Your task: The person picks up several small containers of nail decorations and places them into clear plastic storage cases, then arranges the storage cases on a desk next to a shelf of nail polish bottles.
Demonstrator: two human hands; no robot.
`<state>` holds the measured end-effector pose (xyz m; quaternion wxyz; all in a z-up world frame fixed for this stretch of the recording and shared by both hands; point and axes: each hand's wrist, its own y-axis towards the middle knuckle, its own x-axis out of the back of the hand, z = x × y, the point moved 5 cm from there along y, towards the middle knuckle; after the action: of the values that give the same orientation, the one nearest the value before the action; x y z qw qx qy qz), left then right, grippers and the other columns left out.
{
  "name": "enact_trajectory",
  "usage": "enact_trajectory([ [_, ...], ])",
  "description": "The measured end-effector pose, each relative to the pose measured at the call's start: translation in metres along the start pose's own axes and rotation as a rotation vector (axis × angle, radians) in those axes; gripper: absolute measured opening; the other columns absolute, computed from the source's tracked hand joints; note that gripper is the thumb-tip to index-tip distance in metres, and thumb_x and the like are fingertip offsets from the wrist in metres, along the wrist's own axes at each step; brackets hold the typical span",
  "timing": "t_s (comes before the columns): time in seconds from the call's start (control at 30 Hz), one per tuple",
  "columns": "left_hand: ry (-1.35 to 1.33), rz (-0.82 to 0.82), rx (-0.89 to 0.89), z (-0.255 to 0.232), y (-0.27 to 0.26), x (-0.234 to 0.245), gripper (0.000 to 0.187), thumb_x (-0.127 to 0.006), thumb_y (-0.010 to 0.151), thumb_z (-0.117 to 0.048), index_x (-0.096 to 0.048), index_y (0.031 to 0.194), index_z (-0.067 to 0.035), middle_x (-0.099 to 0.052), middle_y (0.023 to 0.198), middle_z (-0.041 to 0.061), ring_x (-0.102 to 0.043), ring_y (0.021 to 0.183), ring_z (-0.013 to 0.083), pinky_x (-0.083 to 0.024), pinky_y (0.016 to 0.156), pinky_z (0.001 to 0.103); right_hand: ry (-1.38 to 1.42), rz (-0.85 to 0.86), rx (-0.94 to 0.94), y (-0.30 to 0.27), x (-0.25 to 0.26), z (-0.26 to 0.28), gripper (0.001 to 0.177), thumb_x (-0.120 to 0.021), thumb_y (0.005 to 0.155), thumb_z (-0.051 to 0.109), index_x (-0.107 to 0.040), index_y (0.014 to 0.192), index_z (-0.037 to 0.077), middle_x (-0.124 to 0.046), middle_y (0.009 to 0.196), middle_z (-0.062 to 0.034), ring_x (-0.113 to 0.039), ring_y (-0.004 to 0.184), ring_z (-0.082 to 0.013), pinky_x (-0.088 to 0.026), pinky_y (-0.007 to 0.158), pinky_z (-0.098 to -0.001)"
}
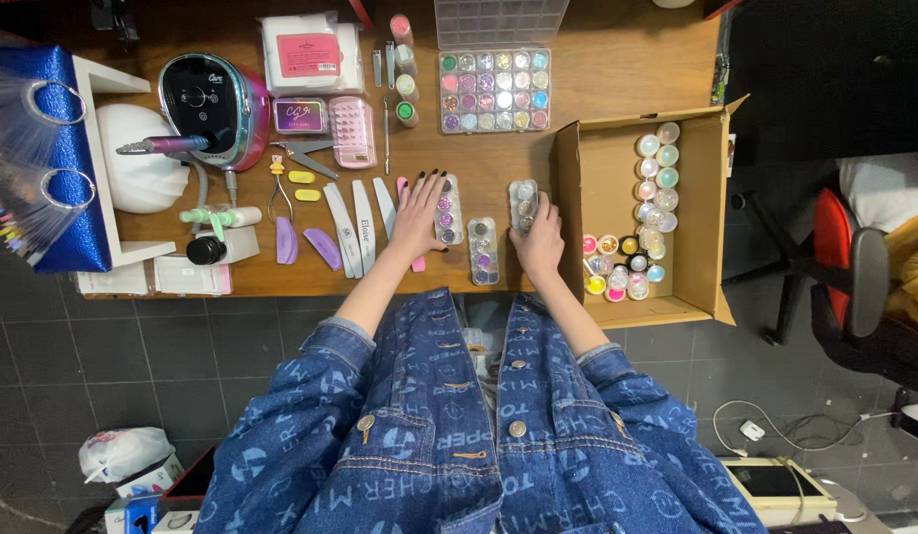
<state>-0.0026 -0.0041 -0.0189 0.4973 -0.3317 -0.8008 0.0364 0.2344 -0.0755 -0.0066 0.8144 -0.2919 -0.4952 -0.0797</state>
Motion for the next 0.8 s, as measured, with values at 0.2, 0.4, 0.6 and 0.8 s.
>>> enact_trajectory([
  [0.2, 0.018, -0.015, 0.04, 0.002, 0.006, -0.001, 0.144, -0.099, 0.053, -0.024, -0.009, 0.165, -0.014, -0.017, 0.169, 0.017, -0.015, 0.157, 0.0349, -0.007, 0.129, 0.052, -0.002, 0.006, 0.027, -0.002, 0.003, 0.002, 0.093, -0.082, 0.078, 0.027, -0.029, 0.154, 0.019, -0.049, 0.132, -0.0087, -0.054, 0.126, -0.033, -0.06, 0.092, -0.0583],
  [0.4, 0.007, -0.065, 0.066, 0.001, 0.01, 0.002, 0.145, -0.099, 0.053, -0.027, -0.007, 0.165, -0.014, -0.015, 0.168, 0.018, -0.017, 0.156, 0.0362, -0.011, 0.13, 0.049, 0.011, 0.014, 0.041, -0.002, 0.003, -0.001, 0.091, -0.081, 0.08, 0.024, -0.029, 0.155, 0.019, -0.048, 0.133, -0.0095, -0.054, 0.127, -0.0335, -0.059, 0.093, -0.058],
  [0.6, -0.197, -0.232, 0.13, -0.015, 0.017, 0.021, 0.138, -0.098, 0.057, -0.021, -0.012, 0.163, -0.011, -0.017, 0.164, 0.027, -0.027, 0.15, 0.0476, -0.026, 0.126, 0.053, -0.009, 0.009, 0.062, -0.004, 0.006, -0.002, 0.09, -0.079, 0.08, 0.022, -0.029, 0.155, 0.018, -0.049, 0.133, -0.0114, -0.055, 0.125, -0.035, -0.059, 0.094, -0.0573],
  [0.8, -0.196, -0.348, 0.221, -0.024, 0.037, 0.015, 0.132, -0.1, 0.058, -0.028, -0.019, 0.161, -0.008, -0.023, 0.16, 0.03, -0.03, 0.148, 0.0493, -0.03, 0.124, 0.054, -0.025, 0.018, 0.078, -0.005, 0.003, -0.004, 0.087, -0.077, 0.082, 0.02, -0.03, 0.155, 0.016, -0.048, 0.135, -0.0117, -0.055, 0.126, -0.0342, -0.058, 0.095, -0.055],
])
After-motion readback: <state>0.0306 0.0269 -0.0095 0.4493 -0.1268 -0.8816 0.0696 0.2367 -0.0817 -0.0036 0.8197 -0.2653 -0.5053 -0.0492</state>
